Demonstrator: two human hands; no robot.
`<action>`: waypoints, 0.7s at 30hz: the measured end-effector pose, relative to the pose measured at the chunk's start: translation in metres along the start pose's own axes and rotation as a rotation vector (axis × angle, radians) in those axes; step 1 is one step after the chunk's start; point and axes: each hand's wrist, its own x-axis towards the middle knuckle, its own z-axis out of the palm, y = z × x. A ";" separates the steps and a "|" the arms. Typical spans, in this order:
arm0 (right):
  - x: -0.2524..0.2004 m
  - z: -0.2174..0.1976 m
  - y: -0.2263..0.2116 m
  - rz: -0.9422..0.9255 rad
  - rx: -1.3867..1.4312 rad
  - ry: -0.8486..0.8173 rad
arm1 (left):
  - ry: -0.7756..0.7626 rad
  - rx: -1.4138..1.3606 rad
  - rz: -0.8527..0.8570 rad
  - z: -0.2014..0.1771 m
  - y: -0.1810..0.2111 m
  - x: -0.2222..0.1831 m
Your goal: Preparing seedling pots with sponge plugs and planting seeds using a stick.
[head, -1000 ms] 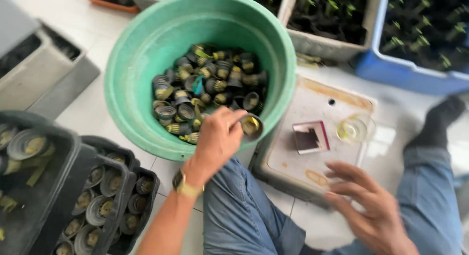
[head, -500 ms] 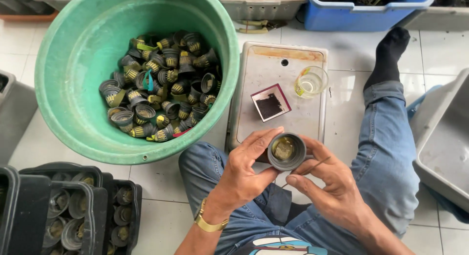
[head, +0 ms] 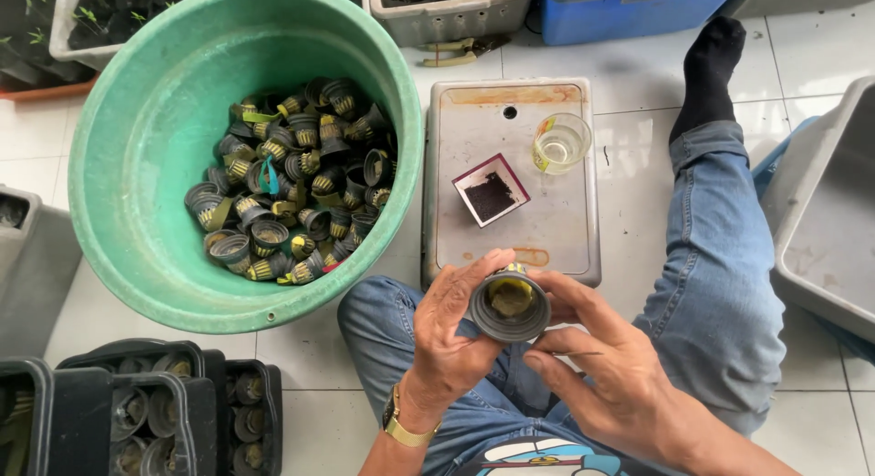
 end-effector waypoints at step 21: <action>-0.003 0.003 0.003 0.025 0.024 -0.032 | 0.047 -0.741 -0.510 0.002 -0.016 -0.014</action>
